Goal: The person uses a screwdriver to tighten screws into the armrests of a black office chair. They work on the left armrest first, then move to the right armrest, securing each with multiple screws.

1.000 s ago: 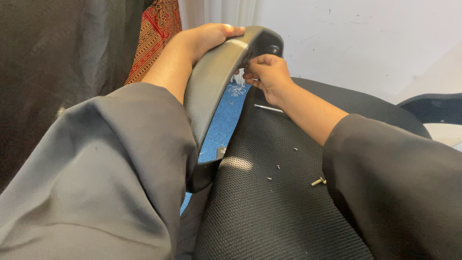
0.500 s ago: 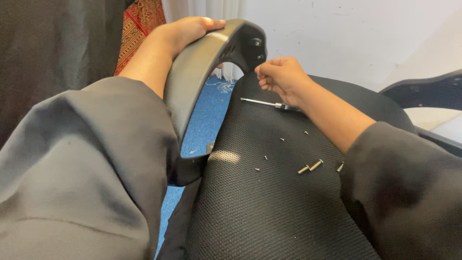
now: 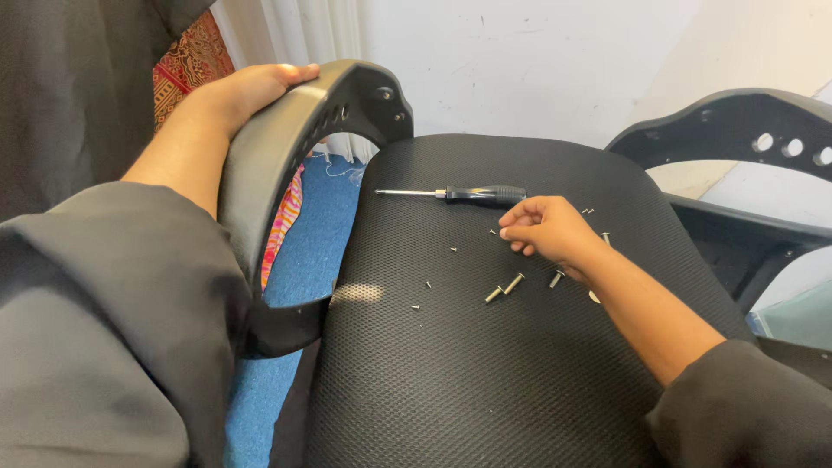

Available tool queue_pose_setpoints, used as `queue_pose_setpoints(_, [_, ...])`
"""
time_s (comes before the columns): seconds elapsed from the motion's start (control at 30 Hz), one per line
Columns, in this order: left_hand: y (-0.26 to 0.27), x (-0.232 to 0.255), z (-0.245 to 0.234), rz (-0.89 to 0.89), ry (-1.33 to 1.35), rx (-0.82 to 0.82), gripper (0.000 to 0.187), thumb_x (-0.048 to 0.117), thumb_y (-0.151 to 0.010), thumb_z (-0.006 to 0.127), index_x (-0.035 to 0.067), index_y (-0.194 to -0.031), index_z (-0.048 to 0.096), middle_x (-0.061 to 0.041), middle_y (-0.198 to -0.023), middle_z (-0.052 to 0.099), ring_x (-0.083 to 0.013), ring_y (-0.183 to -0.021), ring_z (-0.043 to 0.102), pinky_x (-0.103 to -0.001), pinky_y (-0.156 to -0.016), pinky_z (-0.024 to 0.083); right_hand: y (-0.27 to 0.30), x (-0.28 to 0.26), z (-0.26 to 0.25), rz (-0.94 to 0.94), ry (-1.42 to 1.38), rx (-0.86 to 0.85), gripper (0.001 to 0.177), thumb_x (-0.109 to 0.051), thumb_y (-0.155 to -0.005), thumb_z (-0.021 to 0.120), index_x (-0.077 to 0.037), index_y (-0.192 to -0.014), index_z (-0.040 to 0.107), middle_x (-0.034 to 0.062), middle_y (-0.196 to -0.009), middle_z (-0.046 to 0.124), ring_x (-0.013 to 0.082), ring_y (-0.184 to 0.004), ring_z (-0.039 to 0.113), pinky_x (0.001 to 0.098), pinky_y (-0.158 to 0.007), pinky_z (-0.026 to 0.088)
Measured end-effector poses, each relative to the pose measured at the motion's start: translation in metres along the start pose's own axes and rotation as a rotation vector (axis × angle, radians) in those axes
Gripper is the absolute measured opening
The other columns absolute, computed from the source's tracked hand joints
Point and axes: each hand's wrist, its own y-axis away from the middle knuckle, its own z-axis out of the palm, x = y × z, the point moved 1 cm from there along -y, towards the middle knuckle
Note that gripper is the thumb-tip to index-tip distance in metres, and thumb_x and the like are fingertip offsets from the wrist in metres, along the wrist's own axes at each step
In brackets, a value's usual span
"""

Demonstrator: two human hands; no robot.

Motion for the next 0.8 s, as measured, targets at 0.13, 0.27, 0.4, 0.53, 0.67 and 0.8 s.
queue_pose_setpoints(0.13, [-0.003, 0.000, -0.001, 0.004, -0.047, 0.077, 0.045, 0.058, -0.094, 0.061, 0.015, -0.099, 0.073, -0.004, -0.083, 0.072, -0.0150, -0.058, 0.062, -0.035, -0.056, 0.051, 0.009, 0.015, 0.002, 0.048, 0.128, 0.016, 0.012, -0.008, -0.087, 0.076, 0.000, -0.095, 0.077, 0.0063, -0.079, 0.073, 0.0109, -0.068, 0.063, 0.0238, -0.063, 0.051])
queue_pose_setpoints(0.27, [-0.005, -0.003, -0.004, 0.032, -0.021, 0.057, 0.043, 0.055, -0.097, 0.060, 0.014, -0.099, 0.073, -0.004, -0.082, 0.071, -0.0153, -0.059, 0.061, -0.035, -0.057, 0.051, 0.011, 0.026, 0.001, 0.062, 0.059, 0.049, 0.016, -0.012, -0.089, 0.073, -0.001, -0.102, 0.076, 0.0067, -0.084, 0.073, 0.0106, -0.069, 0.063, 0.0233, -0.062, 0.052])
queue_pose_setpoints(0.4, [-0.010, -0.004, -0.005, 0.009, 0.059, 0.013, 0.040, 0.052, -0.099, 0.061, 0.014, -0.099, 0.072, -0.004, -0.081, 0.071, -0.0157, -0.058, 0.061, -0.036, -0.057, 0.052, 0.009, 0.037, -0.008, 0.036, -0.069, 0.077, 0.020, -0.013, -0.092, 0.068, -0.001, -0.107, 0.075, 0.0067, -0.091, 0.074, 0.0093, -0.075, 0.066, 0.0216, -0.065, 0.054])
queue_pose_setpoints(0.53, [-0.012, -0.005, -0.006, 0.011, 0.088, -0.019, 0.039, 0.051, -0.099, 0.060, 0.014, -0.099, 0.073, -0.003, -0.081, 0.072, -0.0145, -0.058, 0.063, -0.035, -0.056, 0.053, 0.006, 0.042, -0.017, 0.064, -0.123, 0.105, 0.020, -0.014, -0.094, 0.066, -0.001, -0.108, 0.074, 0.0074, -0.094, 0.075, 0.0111, -0.077, 0.067, 0.0228, -0.066, 0.055])
queue_pose_setpoints(0.67, [-0.007, -0.004, -0.004, 0.013, 0.079, -0.022, 0.043, 0.051, -0.100, 0.058, 0.011, -0.100, 0.073, -0.006, -0.080, 0.073, -0.0159, -0.057, 0.063, -0.034, -0.056, 0.054, -0.004, 0.036, -0.023, 0.045, -0.089, 0.131, 0.019, -0.014, -0.095, 0.066, -0.001, -0.107, 0.074, 0.0066, -0.093, 0.075, 0.0130, -0.080, 0.067, 0.0258, -0.069, 0.056])
queue_pose_setpoints(0.8, [0.002, -0.002, -0.002, -0.024, 0.064, -0.010, 0.047, 0.053, -0.101, 0.057, 0.009, -0.099, 0.074, -0.010, -0.081, 0.073, -0.0181, -0.058, 0.065, -0.034, -0.057, 0.055, -0.021, 0.026, -0.023, -0.002, 0.006, 0.186, 0.020, -0.014, -0.093, 0.070, -0.004, -0.109, 0.075, 0.0086, -0.095, 0.072, 0.0126, -0.086, 0.066, 0.0281, -0.071, 0.056])
